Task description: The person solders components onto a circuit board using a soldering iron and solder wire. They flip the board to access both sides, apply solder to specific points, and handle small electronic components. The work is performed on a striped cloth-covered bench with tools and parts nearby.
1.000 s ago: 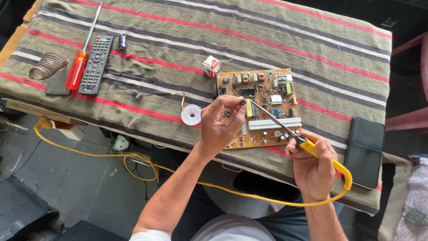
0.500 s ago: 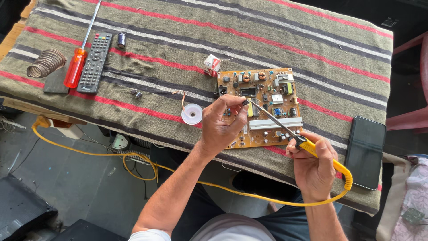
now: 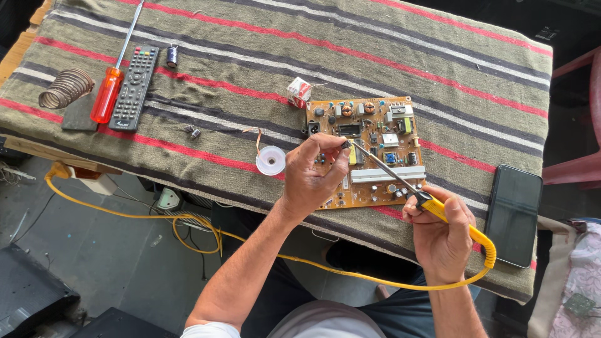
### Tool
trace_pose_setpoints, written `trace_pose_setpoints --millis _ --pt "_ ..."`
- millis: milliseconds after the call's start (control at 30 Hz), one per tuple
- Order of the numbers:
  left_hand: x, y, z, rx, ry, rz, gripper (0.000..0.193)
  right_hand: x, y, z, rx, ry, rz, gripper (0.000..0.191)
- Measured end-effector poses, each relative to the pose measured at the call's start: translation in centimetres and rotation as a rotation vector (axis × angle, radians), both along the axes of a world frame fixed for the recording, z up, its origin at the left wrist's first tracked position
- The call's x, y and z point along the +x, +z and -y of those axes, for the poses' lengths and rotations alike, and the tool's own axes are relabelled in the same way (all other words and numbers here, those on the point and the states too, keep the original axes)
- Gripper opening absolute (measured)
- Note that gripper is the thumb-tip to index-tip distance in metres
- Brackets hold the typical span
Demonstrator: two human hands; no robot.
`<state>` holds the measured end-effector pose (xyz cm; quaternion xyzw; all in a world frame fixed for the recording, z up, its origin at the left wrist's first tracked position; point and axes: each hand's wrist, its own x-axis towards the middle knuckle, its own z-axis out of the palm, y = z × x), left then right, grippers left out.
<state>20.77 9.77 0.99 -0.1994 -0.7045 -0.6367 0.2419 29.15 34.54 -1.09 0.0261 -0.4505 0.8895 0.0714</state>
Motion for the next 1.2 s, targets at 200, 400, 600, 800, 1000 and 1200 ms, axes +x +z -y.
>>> trace_pose_setpoints --millis 200,400,600,800,1000,1200 --pt "-0.11 -0.26 0.08 -0.004 -0.004 0.005 0.017 -0.13 -0.14 0.01 0.001 0.0 -0.011 0.044" --pt "-0.12 -0.26 0.08 0.001 -0.003 0.013 0.016 0.02 -0.21 -0.03 0.0 -0.003 0.013 0.044" --pt "-0.04 -0.14 0.18 -0.001 -0.002 0.015 0.016 -0.22 -0.39 -0.1 -0.052 0.024 -0.022 0.045" --pt "-0.02 -0.18 0.2 0.001 0.004 0.019 0.015 0.02 -0.21 0.02 -0.002 0.003 0.027 0.044" --pt "-0.05 -0.24 0.2 0.0 0.008 0.028 0.016 -0.06 -0.39 0.0 -0.042 0.018 0.008 0.045" --pt "-0.07 -0.15 0.28 0.014 0.01 -0.001 0.021 -0.08 -0.42 -0.07 -0.026 0.011 0.021 0.044"
